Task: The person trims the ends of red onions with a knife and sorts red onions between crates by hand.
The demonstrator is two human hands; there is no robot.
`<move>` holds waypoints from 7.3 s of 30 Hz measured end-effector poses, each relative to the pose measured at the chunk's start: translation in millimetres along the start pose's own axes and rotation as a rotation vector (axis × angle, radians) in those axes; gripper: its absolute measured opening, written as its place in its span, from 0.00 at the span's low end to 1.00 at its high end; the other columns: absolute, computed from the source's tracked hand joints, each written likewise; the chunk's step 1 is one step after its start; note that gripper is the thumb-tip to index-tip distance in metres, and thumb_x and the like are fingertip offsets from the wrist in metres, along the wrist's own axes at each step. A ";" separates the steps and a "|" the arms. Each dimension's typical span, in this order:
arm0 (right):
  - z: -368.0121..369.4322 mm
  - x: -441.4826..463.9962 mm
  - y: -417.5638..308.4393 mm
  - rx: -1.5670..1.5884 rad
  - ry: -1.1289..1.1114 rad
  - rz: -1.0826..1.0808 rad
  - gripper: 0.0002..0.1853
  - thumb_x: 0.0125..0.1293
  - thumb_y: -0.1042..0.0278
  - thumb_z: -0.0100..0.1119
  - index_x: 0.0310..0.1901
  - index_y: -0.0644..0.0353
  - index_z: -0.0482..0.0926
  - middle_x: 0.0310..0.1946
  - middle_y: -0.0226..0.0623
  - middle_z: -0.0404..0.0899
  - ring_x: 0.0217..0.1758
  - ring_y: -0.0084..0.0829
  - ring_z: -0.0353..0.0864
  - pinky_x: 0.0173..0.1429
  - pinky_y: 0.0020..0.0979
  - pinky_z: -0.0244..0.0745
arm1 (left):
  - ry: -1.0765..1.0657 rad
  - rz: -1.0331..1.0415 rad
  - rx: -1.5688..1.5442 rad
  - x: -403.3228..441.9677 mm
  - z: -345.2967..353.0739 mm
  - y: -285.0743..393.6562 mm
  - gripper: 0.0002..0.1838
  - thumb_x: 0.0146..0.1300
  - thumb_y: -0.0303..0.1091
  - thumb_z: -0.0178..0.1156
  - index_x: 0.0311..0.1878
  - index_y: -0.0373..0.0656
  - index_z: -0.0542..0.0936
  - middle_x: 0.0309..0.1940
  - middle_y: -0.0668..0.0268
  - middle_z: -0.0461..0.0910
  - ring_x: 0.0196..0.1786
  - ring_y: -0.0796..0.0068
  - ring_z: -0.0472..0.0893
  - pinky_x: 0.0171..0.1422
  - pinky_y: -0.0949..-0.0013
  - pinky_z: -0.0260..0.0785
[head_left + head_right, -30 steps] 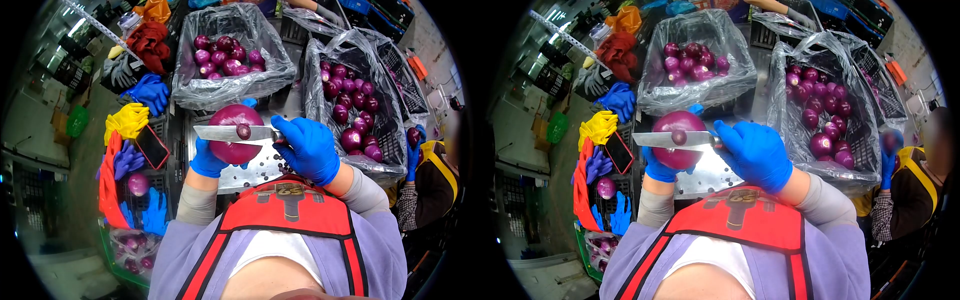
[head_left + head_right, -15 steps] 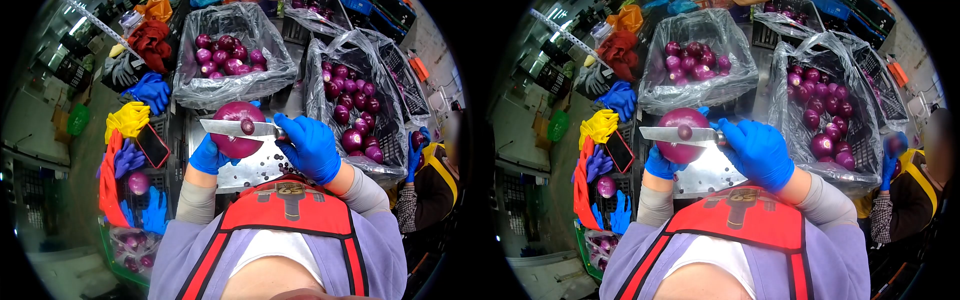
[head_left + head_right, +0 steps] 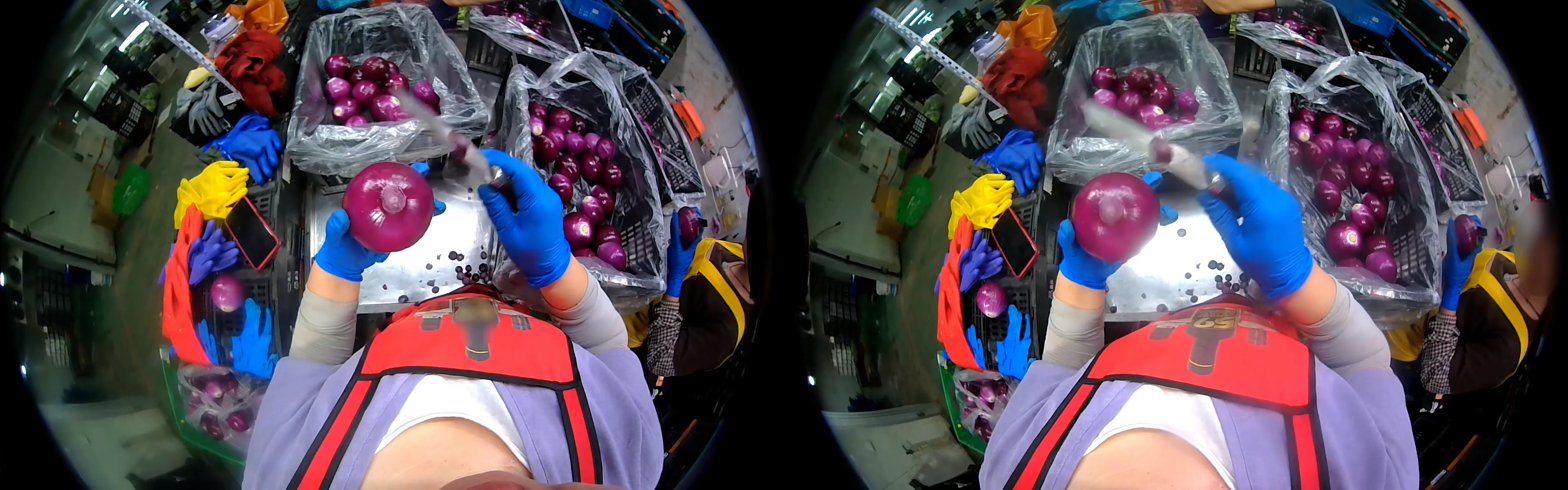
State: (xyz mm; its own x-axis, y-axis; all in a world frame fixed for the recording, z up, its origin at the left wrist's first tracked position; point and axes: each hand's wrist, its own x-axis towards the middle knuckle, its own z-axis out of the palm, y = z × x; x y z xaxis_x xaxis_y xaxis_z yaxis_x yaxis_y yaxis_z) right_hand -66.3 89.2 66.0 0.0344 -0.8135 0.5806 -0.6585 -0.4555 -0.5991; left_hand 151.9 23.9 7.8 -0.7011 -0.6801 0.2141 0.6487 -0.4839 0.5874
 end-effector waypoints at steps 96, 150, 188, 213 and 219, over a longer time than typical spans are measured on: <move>-165.5 -17.1 193.9 1.189 -0.231 0.474 0.54 0.45 0.60 0.75 0.72 0.59 0.51 0.70 0.39 0.57 0.72 0.35 0.58 0.74 0.38 0.52 | -0.126 0.110 0.860 213.3 78.4 -156.6 0.62 0.38 0.35 0.79 0.74 0.41 0.48 0.73 0.56 0.50 0.71 0.63 0.61 0.72 0.61 0.60; -71.5 60.4 426.3 -0.428 -0.287 0.493 0.33 0.54 0.47 0.63 0.61 0.49 0.70 0.55 0.48 0.75 0.57 0.48 0.75 0.60 0.42 0.71 | 0.529 0.279 0.637 215.3 48.7 -170.5 0.37 0.63 0.27 0.55 0.74 0.47 0.52 0.68 0.57 0.61 0.63 0.63 0.69 0.61 0.68 0.64; -71.7 13.5 191.0 0.781 0.166 0.557 0.45 0.47 0.59 0.76 0.64 0.65 0.61 0.56 0.44 0.70 0.59 0.31 0.72 0.63 0.33 0.70 | 0.203 0.452 0.864 215.5 92.3 -144.7 0.41 0.57 0.28 0.65 0.72 0.43 0.56 0.71 0.62 0.56 0.69 0.65 0.62 0.70 0.61 0.56; -65.9 -23.4 177.3 0.192 -0.082 0.283 0.38 0.54 0.53 0.67 0.66 0.51 0.63 0.64 0.39 0.64 0.68 0.37 0.62 0.70 0.45 0.58 | -0.399 -0.187 0.819 292.6 84.6 -155.2 0.36 0.51 0.35 0.69 0.64 0.41 0.68 0.58 0.55 0.72 0.59 0.66 0.74 0.65 0.64 0.66; -79.5 -22.4 214.6 -0.821 -0.095 -0.232 0.38 0.54 0.52 0.65 0.66 0.48 0.64 0.66 0.38 0.62 0.71 0.40 0.58 0.72 0.48 0.55 | -0.010 -0.144 0.298 270.6 69.2 -142.9 0.32 0.56 0.39 0.62 0.64 0.42 0.67 0.59 0.55 0.71 0.59 0.59 0.74 0.63 0.59 0.69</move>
State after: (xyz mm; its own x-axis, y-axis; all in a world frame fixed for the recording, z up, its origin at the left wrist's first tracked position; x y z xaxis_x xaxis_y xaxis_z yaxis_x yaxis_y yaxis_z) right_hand -268.2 38.4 -31.7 0.2742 -0.7757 0.5684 -0.9613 -0.2376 0.1395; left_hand -151.0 -52.8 35.7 -0.7836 -0.6098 0.1189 0.4281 -0.3913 0.8146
